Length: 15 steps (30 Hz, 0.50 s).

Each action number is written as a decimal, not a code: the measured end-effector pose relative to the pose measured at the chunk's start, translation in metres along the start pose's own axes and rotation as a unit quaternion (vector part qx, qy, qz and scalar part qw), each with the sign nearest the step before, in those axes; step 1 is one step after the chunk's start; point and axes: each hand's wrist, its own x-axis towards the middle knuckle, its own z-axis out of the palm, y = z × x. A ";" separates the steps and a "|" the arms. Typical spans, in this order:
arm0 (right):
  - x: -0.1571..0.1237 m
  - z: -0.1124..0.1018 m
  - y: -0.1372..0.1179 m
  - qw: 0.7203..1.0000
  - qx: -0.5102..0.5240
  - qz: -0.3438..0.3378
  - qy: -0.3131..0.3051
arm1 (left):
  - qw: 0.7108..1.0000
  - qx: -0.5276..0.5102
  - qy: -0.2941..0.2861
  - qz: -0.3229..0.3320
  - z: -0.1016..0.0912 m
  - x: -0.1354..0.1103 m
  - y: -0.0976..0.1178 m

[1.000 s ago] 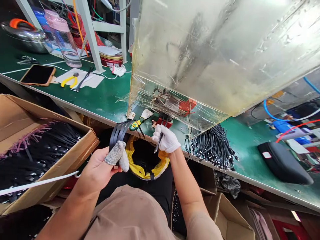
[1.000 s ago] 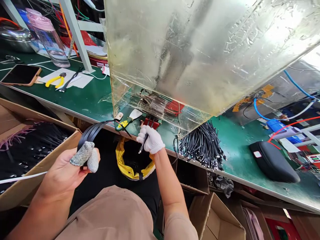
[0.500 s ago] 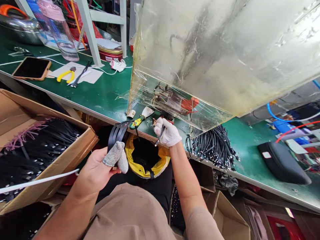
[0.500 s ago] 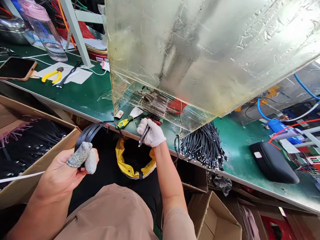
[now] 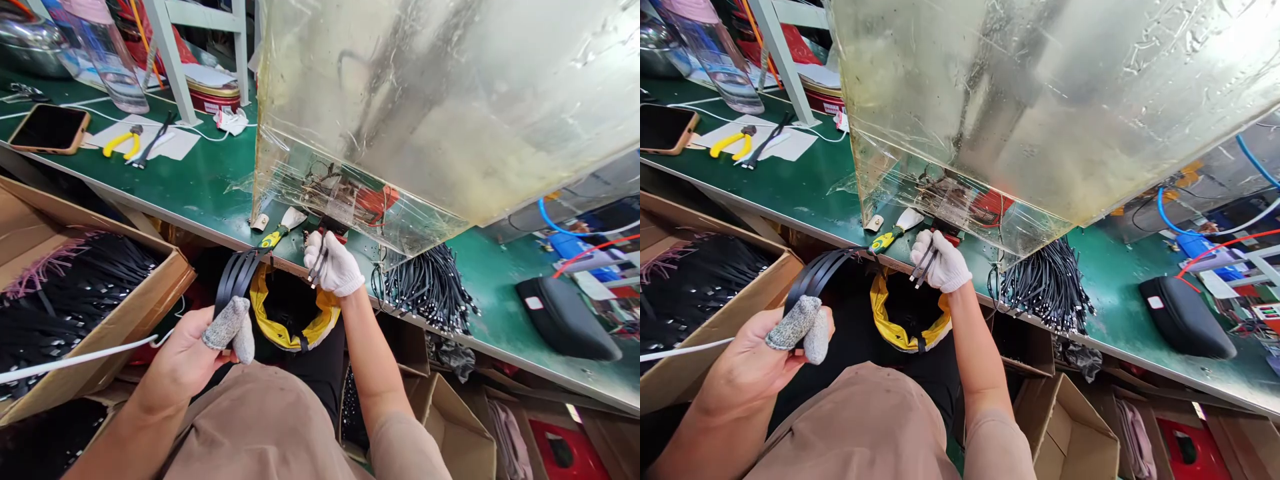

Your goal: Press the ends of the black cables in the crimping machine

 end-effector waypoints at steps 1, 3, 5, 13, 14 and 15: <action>-0.006 -0.010 0.008 0.999 -0.024 0.026 -0.020 | 1.000 0.001 -0.010 -0.015 -0.001 -0.002 -0.003; -0.019 -0.034 0.032 0.988 -0.073 0.120 -0.058 | 0.998 0.010 -0.040 -0.056 -0.002 -0.006 -0.013; -0.030 -0.056 0.063 0.964 -0.102 0.225 -0.100 | 0.991 0.031 -0.076 -0.108 -0.001 -0.010 -0.027; -0.012 -0.079 0.129 0.991 0.028 0.083 0.099 | 0.927 0.198 -0.141 -0.287 -0.007 -0.022 -0.117; -0.006 -0.081 0.130 0.987 0.024 0.064 0.143 | 0.920 0.210 -0.147 -0.295 -0.008 -0.022 -0.126; 0.000 -0.083 0.130 0.983 0.012 0.042 0.177 | 0.917 0.217 -0.152 -0.299 -0.010 -0.022 -0.133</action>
